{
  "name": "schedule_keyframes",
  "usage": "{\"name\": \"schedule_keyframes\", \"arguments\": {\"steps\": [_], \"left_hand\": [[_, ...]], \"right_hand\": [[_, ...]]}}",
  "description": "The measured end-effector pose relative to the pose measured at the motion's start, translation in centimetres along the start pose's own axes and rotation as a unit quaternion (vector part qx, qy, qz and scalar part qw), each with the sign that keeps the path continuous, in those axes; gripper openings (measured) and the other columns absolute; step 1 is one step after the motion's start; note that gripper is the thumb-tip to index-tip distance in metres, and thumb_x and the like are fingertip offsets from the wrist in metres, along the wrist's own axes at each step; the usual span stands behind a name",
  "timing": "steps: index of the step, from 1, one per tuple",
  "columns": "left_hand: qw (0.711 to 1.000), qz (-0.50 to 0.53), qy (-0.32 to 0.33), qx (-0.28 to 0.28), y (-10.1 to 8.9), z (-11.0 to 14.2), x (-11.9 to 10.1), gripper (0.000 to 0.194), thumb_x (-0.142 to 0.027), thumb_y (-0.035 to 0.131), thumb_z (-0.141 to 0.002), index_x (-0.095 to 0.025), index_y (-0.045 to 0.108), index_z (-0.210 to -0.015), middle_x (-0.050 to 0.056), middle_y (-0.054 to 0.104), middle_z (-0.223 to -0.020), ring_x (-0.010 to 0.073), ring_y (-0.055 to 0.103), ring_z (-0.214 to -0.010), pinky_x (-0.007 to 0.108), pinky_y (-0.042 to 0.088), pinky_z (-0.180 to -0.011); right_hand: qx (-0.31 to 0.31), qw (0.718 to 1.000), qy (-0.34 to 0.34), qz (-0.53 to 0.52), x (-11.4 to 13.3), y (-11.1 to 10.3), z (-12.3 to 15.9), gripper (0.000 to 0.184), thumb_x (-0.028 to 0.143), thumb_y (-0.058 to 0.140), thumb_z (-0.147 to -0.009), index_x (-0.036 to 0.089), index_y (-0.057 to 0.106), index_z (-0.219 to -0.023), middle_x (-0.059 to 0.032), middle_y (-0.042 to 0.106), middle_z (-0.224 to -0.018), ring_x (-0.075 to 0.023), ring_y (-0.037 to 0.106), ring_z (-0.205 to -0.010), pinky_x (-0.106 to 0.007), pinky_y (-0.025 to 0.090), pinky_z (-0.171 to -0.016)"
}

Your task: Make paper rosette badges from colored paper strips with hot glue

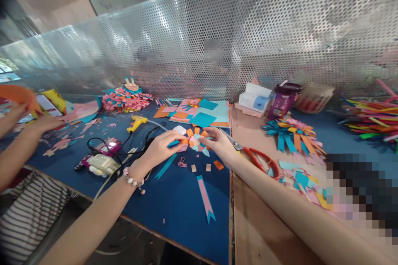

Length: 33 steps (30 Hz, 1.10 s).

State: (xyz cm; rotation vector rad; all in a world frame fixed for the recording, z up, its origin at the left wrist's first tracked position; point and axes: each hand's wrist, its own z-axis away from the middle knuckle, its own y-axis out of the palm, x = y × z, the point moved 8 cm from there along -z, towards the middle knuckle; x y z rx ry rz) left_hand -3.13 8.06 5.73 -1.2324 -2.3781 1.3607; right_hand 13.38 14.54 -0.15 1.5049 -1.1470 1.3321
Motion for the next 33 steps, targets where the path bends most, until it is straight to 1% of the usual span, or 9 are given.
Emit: {"name": "schedule_keyframes", "arguments": {"steps": [6, 10, 15, 23, 26, 29, 31, 33], "left_hand": [[1.000, -0.001, 0.018, -0.014, -0.2, 0.1, -0.1, 0.016, -0.027, 0.055, -0.091, -0.019, 0.060, -0.103, 0.006, 0.065, -0.104, 0.0177, 0.060, -0.097, 0.033, 0.049, -0.088], [1.000, 0.010, 0.019, -0.014, -0.2, 0.0, -0.3, 0.014, -0.027, 0.054, -0.091, -0.019, 0.061, -0.102, 0.006, 0.065, -0.102, 0.0176, 0.060, -0.096, 0.033, 0.049, -0.088], [1.000, 0.020, 0.017, -0.009, -0.2, -0.1, -0.4, 0.015, -0.026, 0.057, -0.090, -0.020, 0.061, -0.103, 0.005, 0.065, -0.102, 0.0172, 0.060, -0.096, 0.032, 0.048, -0.088], [1.000, 0.028, 0.004, 0.003, 0.1, 0.1, 0.1, 0.017, -0.026, 0.056, -0.090, -0.020, 0.061, -0.105, 0.005, 0.065, -0.104, 0.0174, 0.060, -0.097, 0.032, 0.048, -0.089], [0.999, 0.043, -0.006, -0.009, -0.1, 0.1, 0.5, 0.021, -0.028, 0.058, -0.089, -0.021, 0.059, -0.109, 0.005, 0.064, -0.107, 0.0182, 0.059, -0.101, 0.033, 0.047, -0.091], [0.994, 0.095, -0.041, -0.030, -0.3, 0.0, 1.1, 0.032, -0.030, 0.063, -0.085, -0.022, 0.056, -0.116, 0.006, 0.061, -0.112, 0.0177, 0.061, -0.100, 0.032, 0.049, -0.090], [0.984, 0.145, -0.089, -0.040, -0.2, -0.1, 1.8, 0.040, -0.033, 0.066, -0.083, -0.022, 0.053, -0.119, 0.007, 0.060, -0.115, 0.0174, 0.062, -0.097, 0.031, 0.051, -0.087], [0.969, 0.197, -0.145, -0.046, 0.1, 0.0, 2.6, 0.043, -0.035, 0.065, -0.083, -0.022, 0.051, -0.121, 0.008, 0.060, -0.116, 0.0181, 0.063, -0.097, 0.031, 0.053, -0.084]], "right_hand": [[0.000, 1.000, -0.013, 0.006, -0.2, 0.1, -0.1, 0.051, 0.040, 0.075, -0.068, 0.020, 0.056, -0.111, -0.0022, 0.062, -0.091, -0.0135, 0.060, -0.074, -0.023, 0.044, -0.057], [-0.002, 1.000, -0.026, 0.015, -0.2, 0.1, -0.1, 0.050, 0.041, 0.075, -0.068, 0.021, 0.056, -0.110, -0.0011, 0.060, -0.090, -0.0123, 0.059, -0.070, -0.024, 0.044, -0.056], [-0.004, 0.999, -0.035, 0.028, 0.0, 0.2, 0.1, 0.050, 0.043, 0.073, -0.070, 0.021, 0.055, -0.111, 0.0000, 0.060, -0.088, -0.0113, 0.057, -0.065, -0.026, 0.043, -0.057], [-0.009, 0.998, -0.046, 0.041, 0.3, 0.1, 0.1, 0.047, 0.043, 0.072, -0.071, 0.020, 0.056, -0.108, -0.0020, 0.060, -0.095, -0.0100, 0.055, -0.062, -0.026, 0.043, -0.056], [-0.013, 0.998, -0.050, 0.042, 0.5, 0.0, 0.0, 0.047, 0.043, 0.072, -0.071, 0.020, 0.055, -0.108, -0.0016, 0.060, -0.093, -0.0105, 0.056, -0.062, -0.026, 0.042, -0.055], [-0.021, 0.997, -0.054, 0.044, 0.6, -0.1, 0.0, 0.048, 0.044, 0.071, -0.072, 0.021, 0.053, -0.111, -0.0019, 0.060, -0.095, -0.0108, 0.057, -0.063, -0.026, 0.043, -0.055], [-0.026, 0.997, -0.059, 0.046, 0.8, -0.2, 0.1, 0.048, 0.044, 0.070, -0.073, 0.022, 0.053, -0.112, -0.0021, 0.060, -0.097, -0.0109, 0.057, -0.063, -0.026, 0.044, -0.055], [-0.031, 0.996, -0.065, 0.052, 1.1, -0.2, 0.2, 0.049, 0.044, 0.070, -0.074, 0.023, 0.052, -0.114, -0.0021, 0.060, -0.098, -0.0112, 0.057, -0.063, -0.027, 0.044, -0.056]]}}
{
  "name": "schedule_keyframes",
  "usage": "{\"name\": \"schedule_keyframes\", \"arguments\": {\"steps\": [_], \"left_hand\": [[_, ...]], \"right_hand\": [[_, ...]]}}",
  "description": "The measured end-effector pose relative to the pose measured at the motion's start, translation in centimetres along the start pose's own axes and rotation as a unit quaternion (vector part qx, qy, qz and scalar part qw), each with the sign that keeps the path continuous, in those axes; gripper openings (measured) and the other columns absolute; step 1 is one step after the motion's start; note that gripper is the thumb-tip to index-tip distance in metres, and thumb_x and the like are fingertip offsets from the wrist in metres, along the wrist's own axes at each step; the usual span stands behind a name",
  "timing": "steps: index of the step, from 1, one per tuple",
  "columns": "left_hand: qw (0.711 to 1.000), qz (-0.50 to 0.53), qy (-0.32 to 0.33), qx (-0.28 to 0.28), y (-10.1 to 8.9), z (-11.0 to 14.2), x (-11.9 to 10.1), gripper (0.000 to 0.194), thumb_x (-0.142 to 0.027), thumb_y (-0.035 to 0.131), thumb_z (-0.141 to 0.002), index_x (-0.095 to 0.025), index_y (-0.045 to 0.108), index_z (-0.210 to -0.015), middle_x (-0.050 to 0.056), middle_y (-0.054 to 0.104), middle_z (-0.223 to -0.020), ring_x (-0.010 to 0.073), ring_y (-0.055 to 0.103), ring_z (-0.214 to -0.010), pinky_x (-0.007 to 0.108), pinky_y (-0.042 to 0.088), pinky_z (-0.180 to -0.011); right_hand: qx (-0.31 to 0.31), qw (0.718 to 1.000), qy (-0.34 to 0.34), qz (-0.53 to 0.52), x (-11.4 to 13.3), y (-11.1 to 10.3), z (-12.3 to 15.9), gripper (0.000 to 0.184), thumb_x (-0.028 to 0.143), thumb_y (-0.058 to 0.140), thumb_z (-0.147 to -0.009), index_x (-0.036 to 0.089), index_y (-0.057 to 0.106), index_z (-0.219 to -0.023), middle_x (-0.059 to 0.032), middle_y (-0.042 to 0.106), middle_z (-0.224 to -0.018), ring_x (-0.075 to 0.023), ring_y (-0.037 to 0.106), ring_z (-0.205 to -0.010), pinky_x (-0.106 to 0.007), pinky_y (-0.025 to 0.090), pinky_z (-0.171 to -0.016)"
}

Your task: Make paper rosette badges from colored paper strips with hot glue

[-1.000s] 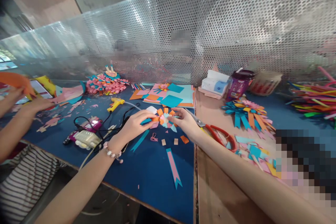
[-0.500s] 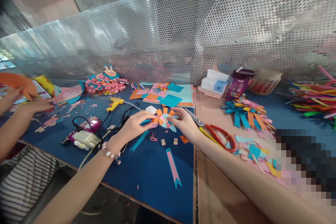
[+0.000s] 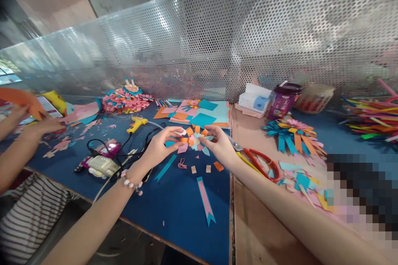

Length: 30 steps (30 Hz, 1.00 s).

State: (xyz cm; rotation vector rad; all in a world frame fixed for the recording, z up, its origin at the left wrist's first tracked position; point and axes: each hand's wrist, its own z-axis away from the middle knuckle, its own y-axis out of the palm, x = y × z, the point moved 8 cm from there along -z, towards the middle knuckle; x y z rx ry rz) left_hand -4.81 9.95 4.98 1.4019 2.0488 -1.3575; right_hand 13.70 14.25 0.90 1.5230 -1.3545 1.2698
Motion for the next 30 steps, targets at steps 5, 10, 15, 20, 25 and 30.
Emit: {"name": "schedule_keyframes", "arguments": {"steps": [5, 10, 15, 20, 25, 30], "left_hand": [[0.984, 0.128, -0.121, 0.029, 0.9, 0.0, 2.0, 0.038, -0.041, 0.062, -0.084, -0.018, 0.055, -0.114, 0.011, 0.062, -0.113, 0.0210, 0.065, -0.096, 0.031, 0.055, -0.076], [0.951, 0.236, -0.179, 0.092, 1.9, 0.3, 2.8, 0.040, -0.037, 0.070, -0.078, -0.013, 0.058, -0.108, 0.013, 0.067, -0.103, 0.0214, 0.068, -0.089, 0.031, 0.055, -0.073], [0.946, 0.246, -0.190, 0.091, 1.9, 0.4, 3.1, 0.038, -0.035, 0.073, -0.076, -0.011, 0.061, -0.103, 0.013, 0.070, -0.096, 0.0202, 0.069, -0.084, 0.030, 0.054, -0.071], [0.946, 0.249, -0.189, 0.084, 1.9, 0.3, 3.2, 0.037, -0.033, 0.075, -0.074, -0.011, 0.062, -0.101, 0.012, 0.070, -0.094, 0.0191, 0.069, -0.081, 0.030, 0.055, -0.070], [0.946, 0.248, -0.191, 0.081, 2.0, 0.3, 3.3, 0.035, -0.033, 0.074, -0.075, -0.011, 0.062, -0.100, 0.012, 0.070, -0.095, 0.0202, 0.069, -0.082, 0.032, 0.055, -0.070], [0.946, 0.247, -0.194, 0.083, 2.0, 0.3, 3.4, 0.035, -0.034, 0.074, -0.075, -0.012, 0.062, -0.098, 0.011, 0.071, -0.094, 0.0202, 0.070, -0.080, 0.032, 0.056, -0.071]], "right_hand": [[-0.008, 0.998, -0.041, 0.053, 0.8, -0.2, 0.1, 0.047, 0.045, 0.067, -0.077, 0.024, 0.051, -0.116, -0.0020, 0.060, -0.098, -0.0107, 0.055, -0.063, -0.026, 0.043, -0.055], [-0.002, 0.995, -0.062, 0.077, 0.8, -0.1, 0.0, 0.047, 0.044, 0.066, -0.078, 0.024, 0.049, -0.118, -0.0016, 0.059, -0.095, -0.0094, 0.050, -0.060, -0.023, 0.040, -0.048], [0.011, 0.996, -0.056, 0.066, 0.8, 0.2, 0.2, 0.047, 0.042, 0.066, -0.078, 0.024, 0.050, -0.118, -0.0011, 0.059, -0.094, -0.0088, 0.049, -0.058, -0.022, 0.040, -0.047], [0.021, 0.997, -0.048, 0.063, 1.0, 0.4, 0.4, 0.047, 0.040, 0.067, -0.077, 0.024, 0.051, -0.118, -0.0026, 0.059, -0.098, -0.0094, 0.051, -0.058, -0.024, 0.041, -0.047], [0.029, 0.997, -0.046, 0.057, 1.2, 0.6, 0.5, 0.046, 0.040, 0.066, -0.077, 0.024, 0.051, -0.118, -0.0027, 0.060, -0.096, -0.0098, 0.050, -0.057, -0.024, 0.040, -0.046], [0.035, 0.997, -0.045, 0.061, 1.2, 0.7, 0.5, 0.046, 0.040, 0.067, -0.077, 0.023, 0.052, -0.117, -0.0028, 0.060, -0.095, -0.0100, 0.050, -0.058, -0.024, 0.039, -0.047]]}}
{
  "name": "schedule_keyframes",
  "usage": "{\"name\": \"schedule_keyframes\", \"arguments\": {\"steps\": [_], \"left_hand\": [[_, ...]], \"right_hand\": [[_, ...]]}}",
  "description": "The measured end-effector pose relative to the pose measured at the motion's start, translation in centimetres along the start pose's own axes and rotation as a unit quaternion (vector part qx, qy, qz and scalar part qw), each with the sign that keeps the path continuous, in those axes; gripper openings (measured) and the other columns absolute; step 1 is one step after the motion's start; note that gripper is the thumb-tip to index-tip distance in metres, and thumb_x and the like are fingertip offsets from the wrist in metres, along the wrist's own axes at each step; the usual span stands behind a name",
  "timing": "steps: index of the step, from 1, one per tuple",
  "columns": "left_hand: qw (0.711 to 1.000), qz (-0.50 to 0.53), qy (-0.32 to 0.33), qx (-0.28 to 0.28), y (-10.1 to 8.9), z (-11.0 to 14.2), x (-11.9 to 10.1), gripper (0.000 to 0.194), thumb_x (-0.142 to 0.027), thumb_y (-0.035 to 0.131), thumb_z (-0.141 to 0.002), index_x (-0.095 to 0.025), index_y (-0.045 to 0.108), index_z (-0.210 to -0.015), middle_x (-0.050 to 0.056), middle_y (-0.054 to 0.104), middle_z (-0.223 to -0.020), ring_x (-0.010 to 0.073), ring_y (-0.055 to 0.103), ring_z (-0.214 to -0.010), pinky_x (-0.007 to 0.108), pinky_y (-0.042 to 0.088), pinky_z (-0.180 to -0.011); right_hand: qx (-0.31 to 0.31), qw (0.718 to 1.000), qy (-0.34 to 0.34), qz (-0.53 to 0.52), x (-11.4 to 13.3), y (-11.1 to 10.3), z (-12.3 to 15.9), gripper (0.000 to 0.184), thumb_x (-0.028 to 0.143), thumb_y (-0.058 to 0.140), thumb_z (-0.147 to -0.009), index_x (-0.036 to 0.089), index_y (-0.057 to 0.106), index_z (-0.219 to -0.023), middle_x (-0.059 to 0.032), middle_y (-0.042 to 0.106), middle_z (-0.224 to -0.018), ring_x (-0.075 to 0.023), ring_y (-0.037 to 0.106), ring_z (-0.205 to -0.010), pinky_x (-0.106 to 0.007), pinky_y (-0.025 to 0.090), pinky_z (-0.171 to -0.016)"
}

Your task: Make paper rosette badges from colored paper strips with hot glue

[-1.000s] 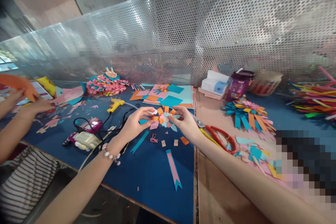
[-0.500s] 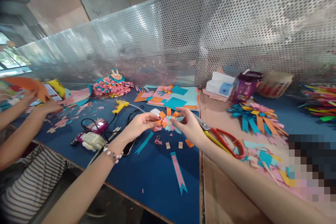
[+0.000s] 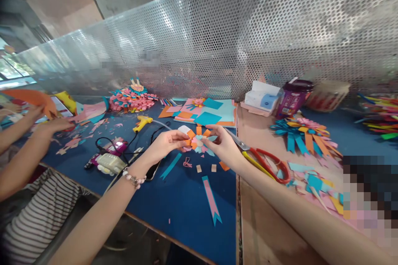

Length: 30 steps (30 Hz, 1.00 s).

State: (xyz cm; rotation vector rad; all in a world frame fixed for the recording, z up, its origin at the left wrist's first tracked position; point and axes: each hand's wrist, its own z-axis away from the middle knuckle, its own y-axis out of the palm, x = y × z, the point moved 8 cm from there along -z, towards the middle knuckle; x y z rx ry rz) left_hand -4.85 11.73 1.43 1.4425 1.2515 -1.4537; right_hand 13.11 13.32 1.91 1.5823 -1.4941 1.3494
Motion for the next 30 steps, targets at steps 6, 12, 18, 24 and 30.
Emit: {"name": "schedule_keyframes", "arguments": {"steps": [6, 12, 18, 24, 30], "left_hand": [[1.000, 0.002, -0.001, 0.000, -0.07, -0.04, 0.05, 0.036, -0.034, 0.075, -0.074, -0.011, 0.063, -0.099, 0.011, 0.070, -0.095, 0.0204, 0.070, -0.078, 0.033, 0.056, -0.071], [1.000, 0.010, -0.009, 0.007, 0.09, 0.14, -0.08, 0.037, -0.034, 0.074, -0.075, -0.011, 0.062, -0.101, 0.012, 0.070, -0.097, 0.0217, 0.070, -0.083, 0.033, 0.056, -0.072], [1.000, 0.005, -0.012, 0.003, -0.01, 0.31, -0.24, 0.038, -0.034, 0.071, -0.078, -0.014, 0.060, -0.107, 0.012, 0.068, -0.106, 0.0214, 0.068, -0.090, 0.033, 0.056, -0.073], [1.000, 0.007, 0.003, 0.011, 0.03, 0.20, -0.12, 0.037, -0.030, 0.074, -0.075, -0.015, 0.058, -0.104, 0.011, 0.067, -0.103, 0.0208, 0.068, -0.089, 0.034, 0.055, -0.074], [0.999, -0.028, 0.025, 0.027, 0.35, 0.22, -0.35, 0.035, -0.022, 0.080, -0.066, -0.015, 0.059, -0.093, 0.007, 0.067, -0.095, 0.0185, 0.066, -0.090, 0.036, 0.052, -0.084]], "right_hand": [[0.004, 1.000, 0.000, -0.001, 0.19, 0.14, 0.05, 0.046, 0.042, 0.066, -0.078, 0.023, 0.052, -0.117, -0.0025, 0.061, -0.096, -0.0096, 0.050, -0.057, -0.025, 0.039, -0.048], [0.005, 1.000, -0.002, -0.009, 0.44, 0.15, 0.04, 0.045, 0.041, 0.066, -0.078, 0.023, 0.052, -0.116, -0.0017, 0.061, -0.093, -0.0101, 0.051, -0.057, -0.025, 0.039, -0.048], [-0.011, 1.000, -0.019, 0.006, 0.38, -0.23, -0.07, 0.044, 0.041, 0.066, -0.078, 0.025, 0.052, -0.116, -0.0009, 0.059, -0.093, -0.0103, 0.053, -0.058, -0.026, 0.043, -0.051], [-0.014, 1.000, -0.023, 0.000, 0.41, -0.23, -0.14, 0.044, 0.040, 0.068, -0.077, 0.026, 0.051, -0.115, -0.0008, 0.060, -0.091, -0.0115, 0.054, -0.059, -0.028, 0.047, -0.054], [-0.019, 1.000, -0.014, 0.019, 0.47, -0.36, -0.18, 0.044, 0.040, 0.067, -0.077, 0.025, 0.051, -0.116, -0.0017, 0.060, -0.094, -0.0130, 0.057, -0.064, -0.029, 0.048, -0.057]]}}
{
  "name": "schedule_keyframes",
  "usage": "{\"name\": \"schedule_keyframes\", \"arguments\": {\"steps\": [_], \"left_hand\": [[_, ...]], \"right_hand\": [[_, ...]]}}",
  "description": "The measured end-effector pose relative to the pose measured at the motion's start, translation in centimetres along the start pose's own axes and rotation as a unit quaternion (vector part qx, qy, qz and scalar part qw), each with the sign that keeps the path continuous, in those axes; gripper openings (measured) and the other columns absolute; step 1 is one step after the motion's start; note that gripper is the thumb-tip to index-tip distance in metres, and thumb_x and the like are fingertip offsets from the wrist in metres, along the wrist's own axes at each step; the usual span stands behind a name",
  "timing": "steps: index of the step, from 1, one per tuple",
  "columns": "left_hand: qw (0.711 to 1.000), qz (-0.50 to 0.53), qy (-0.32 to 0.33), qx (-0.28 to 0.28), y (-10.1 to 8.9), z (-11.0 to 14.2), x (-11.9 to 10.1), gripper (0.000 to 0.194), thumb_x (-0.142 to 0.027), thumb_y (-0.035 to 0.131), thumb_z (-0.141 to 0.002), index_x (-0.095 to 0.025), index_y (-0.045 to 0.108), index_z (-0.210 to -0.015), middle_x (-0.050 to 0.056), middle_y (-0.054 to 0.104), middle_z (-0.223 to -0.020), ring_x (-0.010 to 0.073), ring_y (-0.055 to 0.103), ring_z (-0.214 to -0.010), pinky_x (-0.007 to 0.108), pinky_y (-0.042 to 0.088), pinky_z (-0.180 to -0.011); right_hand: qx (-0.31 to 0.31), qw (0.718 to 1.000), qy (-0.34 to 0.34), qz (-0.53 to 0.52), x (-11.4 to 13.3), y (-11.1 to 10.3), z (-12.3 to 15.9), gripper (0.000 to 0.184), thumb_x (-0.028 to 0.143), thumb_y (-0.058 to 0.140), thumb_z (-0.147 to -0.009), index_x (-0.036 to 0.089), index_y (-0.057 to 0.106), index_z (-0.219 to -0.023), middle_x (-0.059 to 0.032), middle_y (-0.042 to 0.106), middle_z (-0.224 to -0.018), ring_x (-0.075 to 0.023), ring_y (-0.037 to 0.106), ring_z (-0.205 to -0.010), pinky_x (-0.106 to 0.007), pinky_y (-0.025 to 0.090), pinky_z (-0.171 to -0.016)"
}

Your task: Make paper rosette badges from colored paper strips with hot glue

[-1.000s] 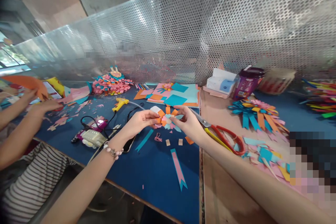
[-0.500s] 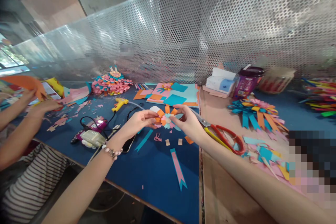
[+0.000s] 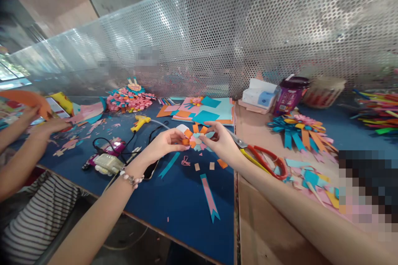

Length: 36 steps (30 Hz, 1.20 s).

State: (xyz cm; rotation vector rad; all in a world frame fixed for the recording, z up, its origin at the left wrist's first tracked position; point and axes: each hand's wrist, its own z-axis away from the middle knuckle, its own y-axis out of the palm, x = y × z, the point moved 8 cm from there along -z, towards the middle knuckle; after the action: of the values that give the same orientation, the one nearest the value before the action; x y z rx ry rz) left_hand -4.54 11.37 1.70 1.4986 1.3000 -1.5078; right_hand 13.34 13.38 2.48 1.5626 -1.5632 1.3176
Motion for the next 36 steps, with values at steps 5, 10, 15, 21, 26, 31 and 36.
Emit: {"name": "schedule_keyframes", "arguments": {"steps": [5, 10, 15, 21, 26, 31, 36], "left_hand": [[1.000, 0.008, -0.001, -0.004, 0.0, 0.0, 0.0, 0.044, -0.020, 0.081, -0.064, -0.016, 0.055, -0.099, 0.007, 0.065, -0.099, 0.0187, 0.065, -0.092, 0.037, 0.052, -0.085], [0.999, 0.035, -0.023, -0.015, 0.1, 0.3, -0.2, 0.053, -0.029, 0.074, -0.075, -0.022, 0.045, -0.119, 0.009, 0.061, -0.111, 0.0189, 0.065, -0.092, 0.033, 0.054, -0.077], [1.000, 0.001, -0.017, -0.004, 0.8, 0.3, -0.2, 0.064, -0.032, 0.078, -0.070, -0.023, 0.043, -0.124, 0.009, 0.060, -0.111, 0.0197, 0.063, -0.097, 0.035, 0.051, -0.084], [0.990, 0.133, -0.028, -0.041, 0.2, 0.1, 0.0, 0.064, -0.063, 0.051, -0.082, -0.020, 0.041, -0.128, 0.015, 0.054, -0.121, 0.0232, 0.060, -0.103, 0.039, 0.051, -0.084], [0.967, 0.234, -0.099, 0.024, 1.9, 0.6, -0.3, 0.048, -0.053, 0.054, -0.085, -0.018, 0.051, -0.118, 0.010, 0.063, -0.096, 0.0182, 0.063, -0.081, 0.032, 0.051, -0.074], [0.975, 0.196, -0.104, 0.020, 2.0, 1.1, -0.4, 0.045, -0.033, 0.067, -0.079, -0.020, 0.054, -0.120, 0.006, 0.061, -0.097, 0.0153, 0.062, -0.082, 0.026, 0.047, -0.072], [0.981, 0.179, -0.076, 0.019, 1.9, 1.0, -0.5, 0.049, -0.024, 0.068, -0.077, -0.020, 0.052, -0.124, 0.008, 0.061, -0.104, 0.0165, 0.062, -0.089, 0.026, 0.046, -0.076]], "right_hand": [[0.005, 1.000, 0.001, -0.014, 0.0, 0.1, 0.1, 0.044, 0.040, 0.066, -0.077, 0.026, 0.051, -0.116, -0.0022, 0.059, -0.095, -0.0139, 0.058, -0.066, -0.031, 0.051, -0.059], [0.007, 1.000, 0.002, -0.006, 0.5, 0.4, 0.3, 0.043, 0.040, 0.066, -0.077, 0.025, 0.051, -0.115, -0.0028, 0.059, -0.096, -0.0148, 0.059, -0.068, -0.032, 0.051, -0.060], [0.002, 0.999, -0.037, 0.019, 2.0, 1.0, 1.1, 0.042, 0.036, 0.062, -0.082, 0.025, 0.047, -0.120, -0.0032, 0.060, -0.096, -0.0165, 0.062, -0.072, -0.033, 0.052, -0.065], [-0.038, 0.911, -0.337, 0.234, 5.8, 0.6, 3.9, 0.027, 0.018, 0.056, -0.086, 0.028, 0.054, -0.112, -0.0053, 0.065, -0.098, -0.0225, 0.060, -0.094, -0.046, 0.047, -0.089], [0.101, 0.833, -0.456, 0.297, 6.3, 2.3, 6.3, 0.028, 0.015, 0.057, -0.086, 0.037, 0.064, -0.102, 0.0019, 0.071, -0.101, -0.0205, 0.061, -0.094, -0.046, 0.045, -0.093], [0.019, 0.705, -0.597, 0.383, 7.7, 3.4, 8.8, 0.018, 0.016, 0.058, -0.086, 0.029, 0.067, -0.095, 0.0026, 0.072, -0.095, -0.0152, 0.059, -0.090, -0.036, 0.045, -0.087], [-0.041, 0.641, -0.638, 0.426, 7.5, 4.0, 9.5, 0.012, 0.017, 0.059, -0.085, 0.023, 0.068, -0.090, 0.0006, 0.072, -0.093, -0.0153, 0.053, -0.095, -0.037, 0.039, -0.092]]}}
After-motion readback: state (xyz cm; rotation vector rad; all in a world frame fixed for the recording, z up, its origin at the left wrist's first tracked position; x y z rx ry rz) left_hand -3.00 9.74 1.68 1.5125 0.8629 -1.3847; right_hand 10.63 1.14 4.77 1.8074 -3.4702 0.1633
